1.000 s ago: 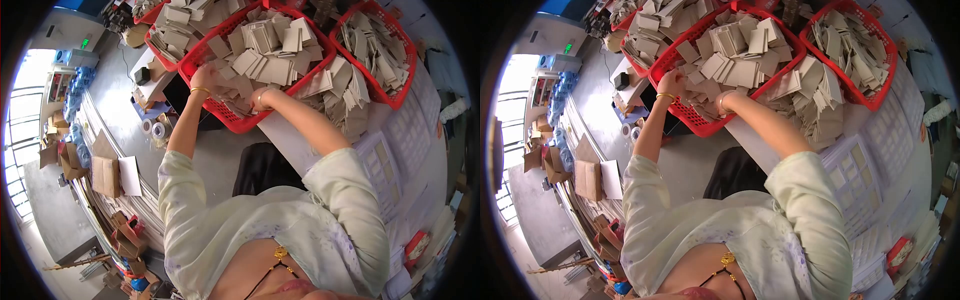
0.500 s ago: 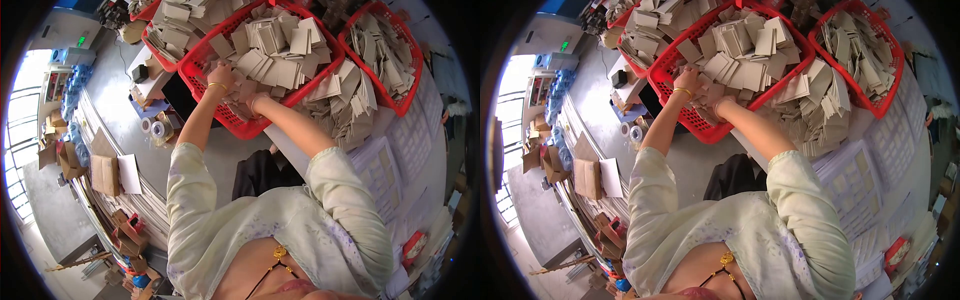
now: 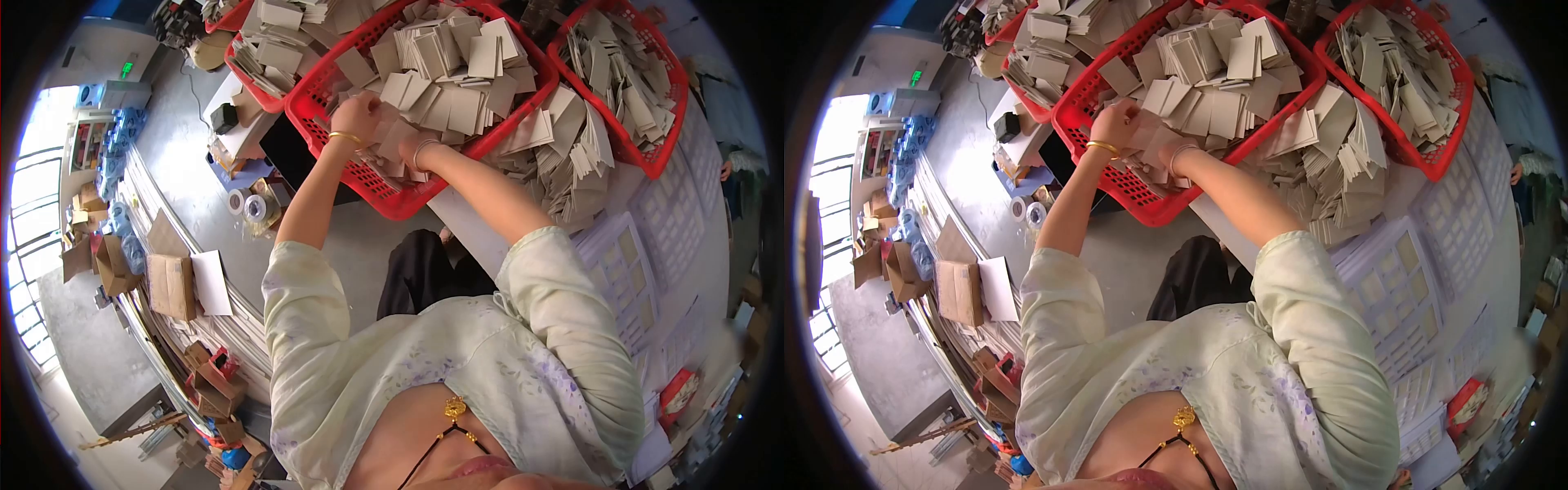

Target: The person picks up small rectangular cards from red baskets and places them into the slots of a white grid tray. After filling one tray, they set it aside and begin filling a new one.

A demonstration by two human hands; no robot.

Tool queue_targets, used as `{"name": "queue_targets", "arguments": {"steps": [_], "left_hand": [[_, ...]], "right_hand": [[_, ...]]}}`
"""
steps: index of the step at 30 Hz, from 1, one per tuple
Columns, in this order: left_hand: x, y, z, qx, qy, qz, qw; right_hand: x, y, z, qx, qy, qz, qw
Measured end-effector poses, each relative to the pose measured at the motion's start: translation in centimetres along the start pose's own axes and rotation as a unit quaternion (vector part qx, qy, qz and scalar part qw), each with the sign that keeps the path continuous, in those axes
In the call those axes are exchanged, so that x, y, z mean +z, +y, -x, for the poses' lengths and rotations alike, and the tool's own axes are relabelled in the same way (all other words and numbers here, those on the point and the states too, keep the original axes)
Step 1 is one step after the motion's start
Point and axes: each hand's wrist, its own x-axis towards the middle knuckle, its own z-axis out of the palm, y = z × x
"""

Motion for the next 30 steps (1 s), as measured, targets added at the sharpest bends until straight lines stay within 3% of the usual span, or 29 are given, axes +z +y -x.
{"name": "queue_targets", "arguments": {"steps": [8, 11, 14, 16, 21, 26, 28, 30], "left_hand": [[-3.9, 1.8, 2.5, -0.014, 0.124, 0.090, 0.988], [-3.9, 3.9, 2.9, 0.010, 0.145, 0.134, 0.980], [-3.4, 7.0, 2.9, 0.052, 0.166, 0.157, 0.972], [-3.1, 10.0, 2.9, 0.070, 0.152, 0.235, 0.957], [0.7, 19.3, 4.4, 0.171, 0.059, 0.335, 0.925], [9.3, 30.4, 9.6, 0.211, -0.192, 0.440, 0.851], [13.2, 33.6, 11.8, 0.249, -0.253, 0.401, 0.844], [15.5, 36.9, 14.1, 0.243, -0.325, 0.386, 0.829]], "right_hand": [[-2.8, 1.7, 4.6, 0.079, 0.161, -0.008, 0.984], [-4.1, 1.7, 7.6, 0.095, 0.127, -0.038, 0.987], [-2.9, 2.6, 10.4, 0.011, 0.319, -0.099, 0.942], [-2.7, 2.9, 13.1, 0.032, 0.397, -0.157, 0.904], [1.2, 5.2, 25.5, 0.130, 0.550, -0.245, 0.788], [11.4, 10.4, 41.8, 0.257, 0.667, -0.380, 0.586], [15.9, 11.5, 47.7, 0.308, 0.703, -0.339, 0.544], [16.8, 8.9, 52.2, 0.392, 0.678, -0.381, 0.490]]}}
